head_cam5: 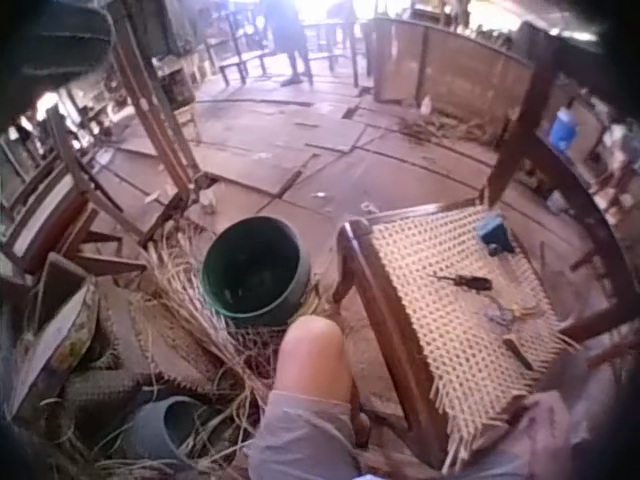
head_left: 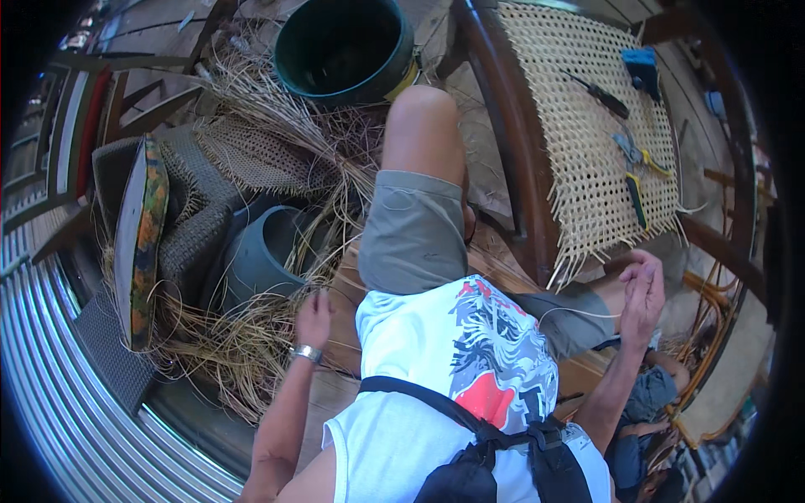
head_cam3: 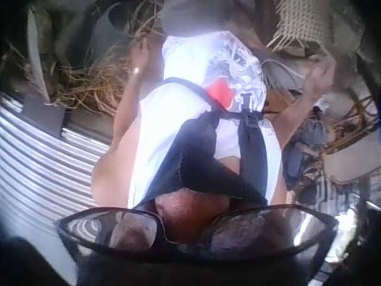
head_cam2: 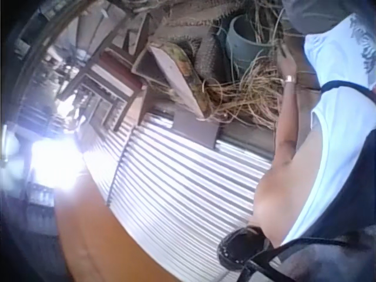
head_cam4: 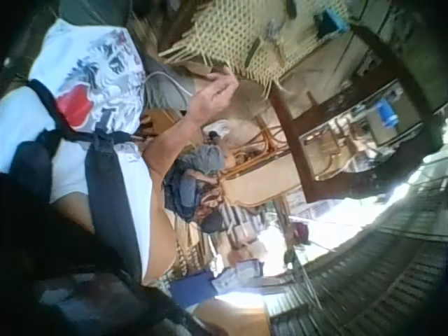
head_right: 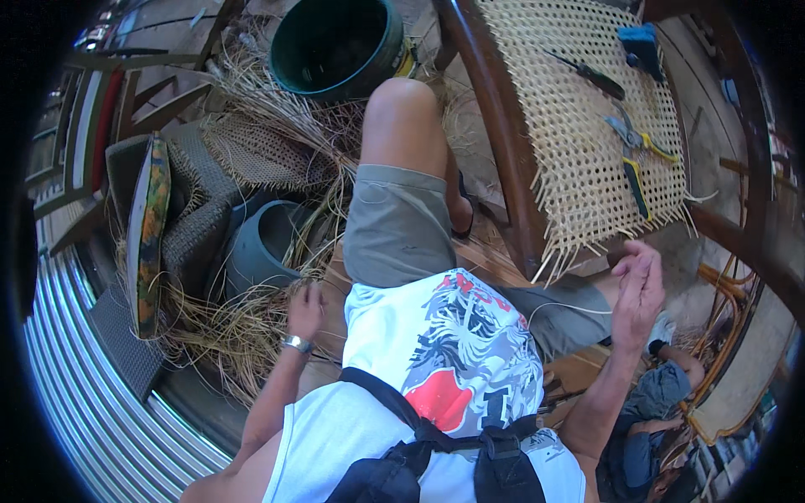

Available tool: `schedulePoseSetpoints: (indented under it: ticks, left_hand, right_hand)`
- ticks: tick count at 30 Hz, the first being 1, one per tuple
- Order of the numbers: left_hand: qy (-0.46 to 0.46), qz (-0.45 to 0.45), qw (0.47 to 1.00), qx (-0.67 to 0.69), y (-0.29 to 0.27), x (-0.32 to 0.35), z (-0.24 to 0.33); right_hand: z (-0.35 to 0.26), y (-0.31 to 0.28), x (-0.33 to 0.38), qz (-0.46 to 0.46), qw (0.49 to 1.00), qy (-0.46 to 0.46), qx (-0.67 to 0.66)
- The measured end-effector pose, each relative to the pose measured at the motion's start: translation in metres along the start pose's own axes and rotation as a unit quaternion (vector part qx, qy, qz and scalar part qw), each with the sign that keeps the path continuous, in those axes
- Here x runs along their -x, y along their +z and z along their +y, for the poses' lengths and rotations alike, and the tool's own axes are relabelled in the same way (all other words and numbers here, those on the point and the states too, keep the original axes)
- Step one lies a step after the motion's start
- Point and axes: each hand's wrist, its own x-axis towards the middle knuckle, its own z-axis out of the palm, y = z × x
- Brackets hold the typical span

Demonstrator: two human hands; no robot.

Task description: Repairing a woven chair seat using rattan strips and hand tools.

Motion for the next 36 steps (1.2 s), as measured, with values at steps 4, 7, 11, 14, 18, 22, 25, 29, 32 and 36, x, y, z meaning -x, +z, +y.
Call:
schedulePoseSetpoints:
  ticks: [4, 7, 11, 14, 18, 22, 25, 29, 32, 36]
  left_hand:
    - [0.003, 0.055, 0.99, -0.126, 0.057, 0.043, -0.047]
    - [-0.067, -0.076, 0.995, 0.014, 0.092, 0.058, -0.067]
    - [-0.076, -0.145, 0.986, -0.016, 0.114, 0.069, -0.073]
    - [-0.063, -0.159, 0.985, -0.035, 0.113, 0.068, -0.07]
    - [-0.04, -0.174, 0.982, -0.055, 0.097, 0.052, -0.065]
    - [-0.029, -0.186, 0.98, -0.069, 0.068, 0.038, -0.056]
    - [-0.033, -0.202, 0.976, -0.076, 0.041, 0.027, -0.042]
    - [-0.044, -0.256, 0.96, -0.106, 0.0, 0.005, -0.012]
    - [-0.053, -0.314, 0.937, -0.145, -0.034, -0.017, 0.032]
    - [-0.059, -0.392, 0.893, -0.212, -0.065, -0.033, 0.136]
  right_hand:
    - [-0.008, 0.028, 0.024, -0.061, 0.994, -0.043, 0.075]
    - [-0.005, 0.041, 0.042, -0.073, 0.996, 0.012, 0.056]
    - [-0.005, 0.039, 0.051, -0.07, 0.994, 0.007, 0.08]
    - [-0.001, 0.028, 0.054, -0.029, 0.996, 0.032, 0.076]
    - [0.019, -0.004, 0.068, 0.016, 0.992, 0.053, 0.116]
    - [0.046, -0.043, 0.092, 0.063, 0.986, 0.069, 0.138]
    - [0.058, -0.074, 0.112, 0.1, 0.975, 0.135, 0.143]
    - [0.058, -0.113, 0.139, 0.253, 0.918, 0.243, 0.185]
    - [0.055, -0.119, 0.174, 0.393, 0.868, 0.265, 0.147]
    - [0.054, -0.086, 0.211, 0.458, 0.861, 0.205, 0.083]
